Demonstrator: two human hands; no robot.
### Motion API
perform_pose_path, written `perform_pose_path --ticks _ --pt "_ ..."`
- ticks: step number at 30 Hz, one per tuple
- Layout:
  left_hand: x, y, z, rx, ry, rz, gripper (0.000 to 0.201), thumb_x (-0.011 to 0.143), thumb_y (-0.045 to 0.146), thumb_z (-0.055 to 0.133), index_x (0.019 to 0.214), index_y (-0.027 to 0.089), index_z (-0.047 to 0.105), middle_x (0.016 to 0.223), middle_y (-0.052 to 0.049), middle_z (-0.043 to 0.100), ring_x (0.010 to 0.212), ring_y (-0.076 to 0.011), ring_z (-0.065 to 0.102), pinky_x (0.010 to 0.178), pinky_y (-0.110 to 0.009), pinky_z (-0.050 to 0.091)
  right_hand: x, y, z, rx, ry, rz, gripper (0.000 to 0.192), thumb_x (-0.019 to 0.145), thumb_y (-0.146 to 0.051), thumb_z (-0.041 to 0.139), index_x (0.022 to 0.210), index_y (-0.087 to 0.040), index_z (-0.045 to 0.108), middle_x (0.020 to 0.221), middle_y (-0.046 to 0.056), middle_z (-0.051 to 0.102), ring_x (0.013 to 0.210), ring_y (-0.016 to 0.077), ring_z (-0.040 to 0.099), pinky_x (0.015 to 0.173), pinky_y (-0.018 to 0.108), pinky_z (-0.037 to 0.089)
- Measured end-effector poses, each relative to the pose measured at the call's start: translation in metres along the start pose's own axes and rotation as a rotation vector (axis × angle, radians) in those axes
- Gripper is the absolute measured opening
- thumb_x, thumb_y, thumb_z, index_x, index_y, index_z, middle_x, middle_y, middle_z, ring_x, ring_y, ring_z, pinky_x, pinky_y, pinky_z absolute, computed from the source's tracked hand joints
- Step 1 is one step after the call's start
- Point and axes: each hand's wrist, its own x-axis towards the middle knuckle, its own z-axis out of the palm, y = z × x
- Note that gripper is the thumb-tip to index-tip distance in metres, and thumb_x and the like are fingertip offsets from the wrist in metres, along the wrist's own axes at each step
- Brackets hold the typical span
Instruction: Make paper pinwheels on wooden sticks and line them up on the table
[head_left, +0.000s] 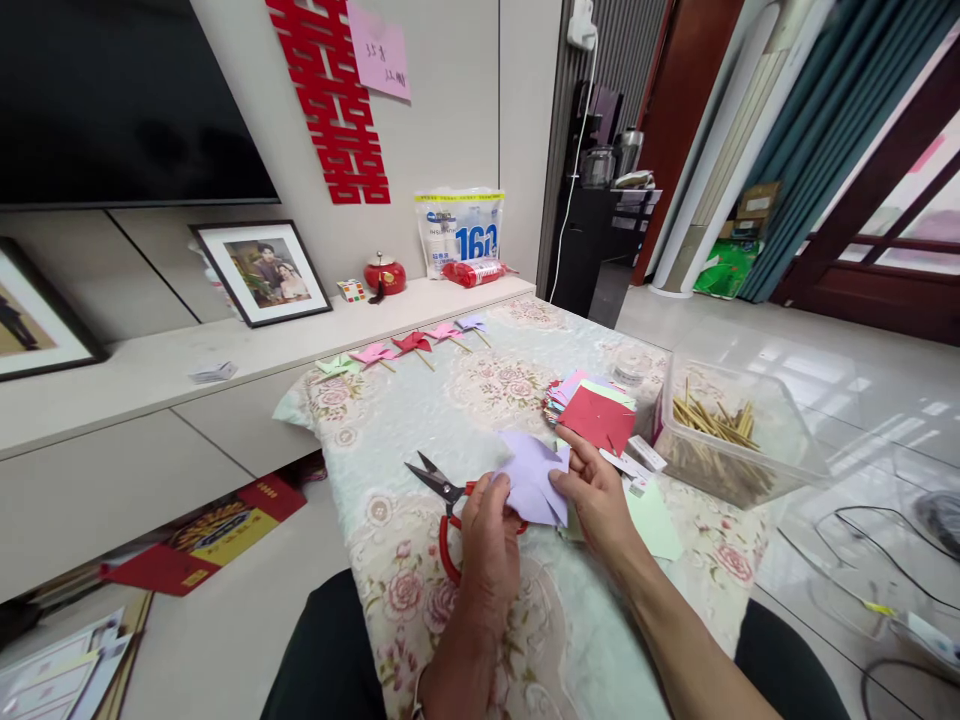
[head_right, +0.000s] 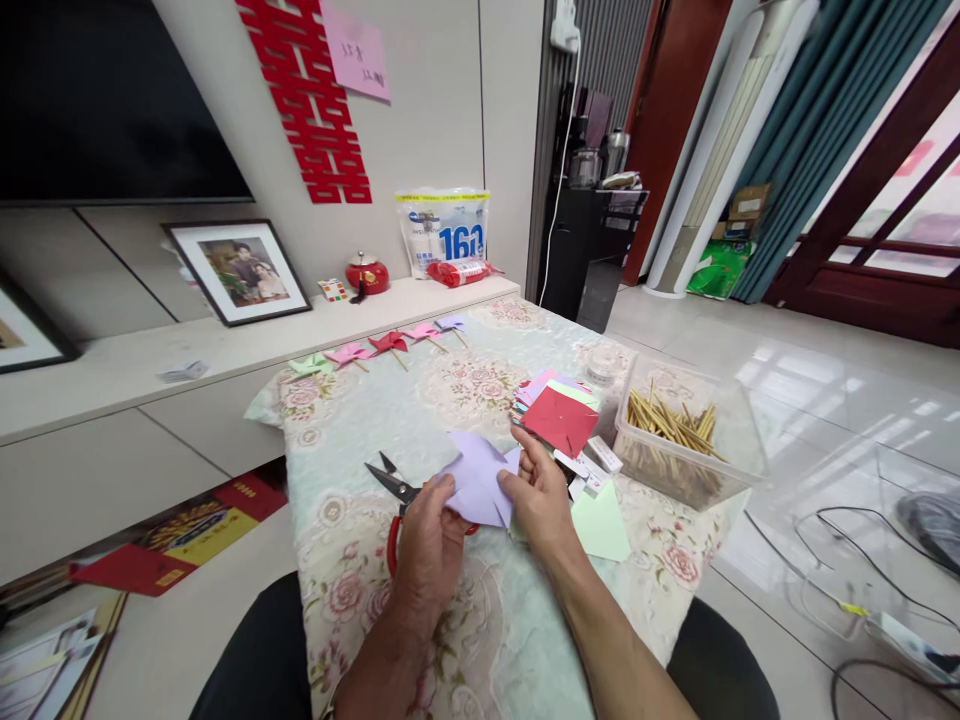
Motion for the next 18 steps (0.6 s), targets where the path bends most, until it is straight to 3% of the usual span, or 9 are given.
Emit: perform_pose_path --ticks 3,9,15,18 --pt "-0.001 0.002 -0.001 0.028 0.030 0.010 0.010 0.077 0.031 0.066 0.077 0.021 0.065 0.073 -0.002 0.068 0.069 -0.0188 0.064 0.064 -0.029 0.053 0.001 -0.001 -0.003 -0.023 0.010 -0.006 0.067 0.063 -0.024 0.078 0.128 -0.020 0.061 0.089 0.000 0.067 0.065 0.0140 0.056 0.058 0.026 0.041" --pt "-0.010 0.013 0.008 0.092 -0.031 -0.059 0.012 0.069 0.030 0.069 0.077 0.021 0.072 0.070 -0.005 0.071 0.075 -0.0251 0.069 0.063 -0.031 0.055 0.002 -0.001 -0.006 -0.023 -0.002 -0.075 0.064 0.069 -0.028 0.078 0.129 -0.020 0.060 0.075 -0.004 0.062 0.064 0.0142 0.056 0.058 0.025 0.042" --pt "-0.006 0.008 0.007 0.078 -0.036 -0.019 0.016 0.069 0.032 0.072 0.077 0.018 0.071 0.071 -0.004 0.073 0.070 -0.0217 0.069 0.064 -0.029 0.054 0.001 0.000 -0.005 0.012 -0.066 -0.048 0.070 0.071 -0.031 0.078 0.136 -0.020 0.055 0.077 -0.003 0.063 0.070 0.0170 0.061 0.062 0.028 0.047" --pt "-0.003 0.005 0.004 0.120 0.010 0.036 0.024 0.071 0.034 0.071 0.089 0.017 0.071 0.079 -0.005 0.075 0.075 -0.0217 0.070 0.068 -0.029 0.054 0.001 0.000 -0.006 -0.098 0.006 -0.190 0.065 0.073 -0.030 0.075 0.135 -0.020 0.057 0.079 -0.001 0.064 0.070 0.0161 0.060 0.062 0.027 0.048"
